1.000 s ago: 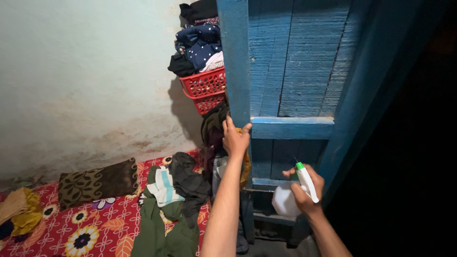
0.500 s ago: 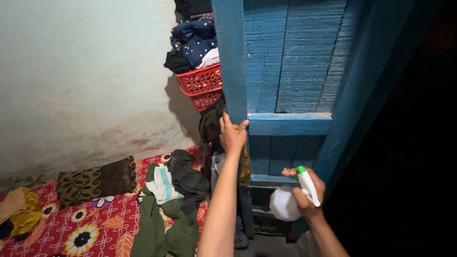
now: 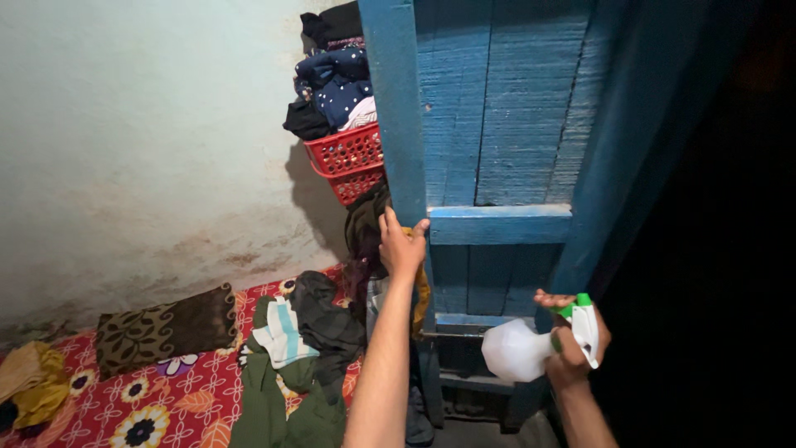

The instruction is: The person sprays a blue wooden door with a white spray bottle and wipes it with a yellow cloth. They repeatedly spray and wipe the same vertical section of the door frame and panel throughout the clip.

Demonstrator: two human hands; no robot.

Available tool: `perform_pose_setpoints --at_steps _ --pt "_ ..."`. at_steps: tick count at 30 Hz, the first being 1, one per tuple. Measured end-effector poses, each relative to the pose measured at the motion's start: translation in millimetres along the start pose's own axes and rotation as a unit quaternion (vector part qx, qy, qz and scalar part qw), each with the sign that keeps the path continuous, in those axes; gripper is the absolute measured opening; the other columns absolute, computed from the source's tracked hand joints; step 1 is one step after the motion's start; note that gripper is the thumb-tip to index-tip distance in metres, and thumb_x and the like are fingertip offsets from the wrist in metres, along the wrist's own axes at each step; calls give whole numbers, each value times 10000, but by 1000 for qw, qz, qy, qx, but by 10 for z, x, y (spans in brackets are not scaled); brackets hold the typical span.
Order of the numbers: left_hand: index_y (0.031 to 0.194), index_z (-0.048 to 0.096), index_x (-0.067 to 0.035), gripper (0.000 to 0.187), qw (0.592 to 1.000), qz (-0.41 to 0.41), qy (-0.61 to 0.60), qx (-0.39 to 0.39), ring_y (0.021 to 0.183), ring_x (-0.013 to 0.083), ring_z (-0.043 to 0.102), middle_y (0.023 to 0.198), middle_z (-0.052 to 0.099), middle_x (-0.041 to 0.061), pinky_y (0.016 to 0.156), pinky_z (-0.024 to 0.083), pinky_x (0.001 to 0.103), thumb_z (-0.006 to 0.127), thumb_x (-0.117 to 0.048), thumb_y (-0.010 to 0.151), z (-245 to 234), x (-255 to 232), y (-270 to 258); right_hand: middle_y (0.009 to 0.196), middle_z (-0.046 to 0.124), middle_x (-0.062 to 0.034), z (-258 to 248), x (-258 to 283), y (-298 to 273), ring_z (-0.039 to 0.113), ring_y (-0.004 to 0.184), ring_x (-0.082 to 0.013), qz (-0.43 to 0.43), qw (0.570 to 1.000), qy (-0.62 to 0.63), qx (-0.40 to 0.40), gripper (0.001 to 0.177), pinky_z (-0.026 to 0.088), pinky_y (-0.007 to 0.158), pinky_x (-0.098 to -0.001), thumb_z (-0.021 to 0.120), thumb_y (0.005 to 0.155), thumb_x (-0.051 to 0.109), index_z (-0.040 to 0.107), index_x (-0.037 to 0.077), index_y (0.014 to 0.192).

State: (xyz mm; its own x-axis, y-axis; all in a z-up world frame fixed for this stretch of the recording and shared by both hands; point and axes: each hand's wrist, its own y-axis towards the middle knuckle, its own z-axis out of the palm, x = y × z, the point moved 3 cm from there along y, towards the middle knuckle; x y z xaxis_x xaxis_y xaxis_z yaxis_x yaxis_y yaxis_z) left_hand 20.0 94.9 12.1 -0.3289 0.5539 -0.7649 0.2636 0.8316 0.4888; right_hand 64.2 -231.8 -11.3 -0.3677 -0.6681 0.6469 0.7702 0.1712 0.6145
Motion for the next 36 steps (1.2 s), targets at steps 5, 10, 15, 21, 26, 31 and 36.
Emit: perform_pose_setpoints --at_steps 5,10,15,21,26,31,36 --pt "1506 372 -79 953 1000 -11 8 5 1175 466 599 1490 486 121 896 510 556 785 -551 787 8 15 4 906 620 -204 -145 -44 32 659 964 -325 12 1000 2 -4 401 496 1140 -572 432 659 17 563 -52 1031" --pt "1506 373 -79 953 1000 -9 10 1 1167 472 597 1503 477 118 902 503 559 779 -557 789 14 17 6 970 635 -188 -148 -57 68 669 1015 -309 -8 999 -15 47 415 468 1143 -549 447 611 22 574 -34 1003" --pt "1509 371 -78 959 1000 -12 13 10 1170 459 605 1489 493 114 902 513 547 771 -577 795 11 19 -2 943 614 -178 -54 -38 79 647 954 -308 10 999 -25 46 370 484 1122 -536 436 655 7 572 -45 995" --pt "1519 360 -67 977 1000 -3 8 9 1178 449 610 1468 501 127 900 516 546 767 -574 791 31 40 13 936 650 -177 212 87 134 677 971 -297 10 995 -40 96 420 471 1102 -485 426 589 27 585 -48 971" --pt "1504 369 -67 968 1000 4 3 -4 1173 467 596 1478 485 142 896 509 556 786 -560 783 3 18 0 890 649 -201 395 94 231 678 911 -324 29 994 -70 85 383 505 1065 -509 444 598 39 586 -69 937" --pt "1511 376 -89 941 1000 -15 -2 15 1171 456 604 1458 513 110 899 512 555 777 -530 782 -46 -48 -3 901 643 -222 515 92 265 672 926 -341 36 996 7 78 424 488 1083 -515 445 577 57 579 -78 956" --pt "1497 376 -74 942 1000 -12 2 8 1160 463 602 1456 503 121 889 511 556 788 -528 782 -71 -76 -3 904 656 -212 542 86 253 683 918 -331 40 996 26 69 421 492 1077 -505 444 579 73 588 -71 947"
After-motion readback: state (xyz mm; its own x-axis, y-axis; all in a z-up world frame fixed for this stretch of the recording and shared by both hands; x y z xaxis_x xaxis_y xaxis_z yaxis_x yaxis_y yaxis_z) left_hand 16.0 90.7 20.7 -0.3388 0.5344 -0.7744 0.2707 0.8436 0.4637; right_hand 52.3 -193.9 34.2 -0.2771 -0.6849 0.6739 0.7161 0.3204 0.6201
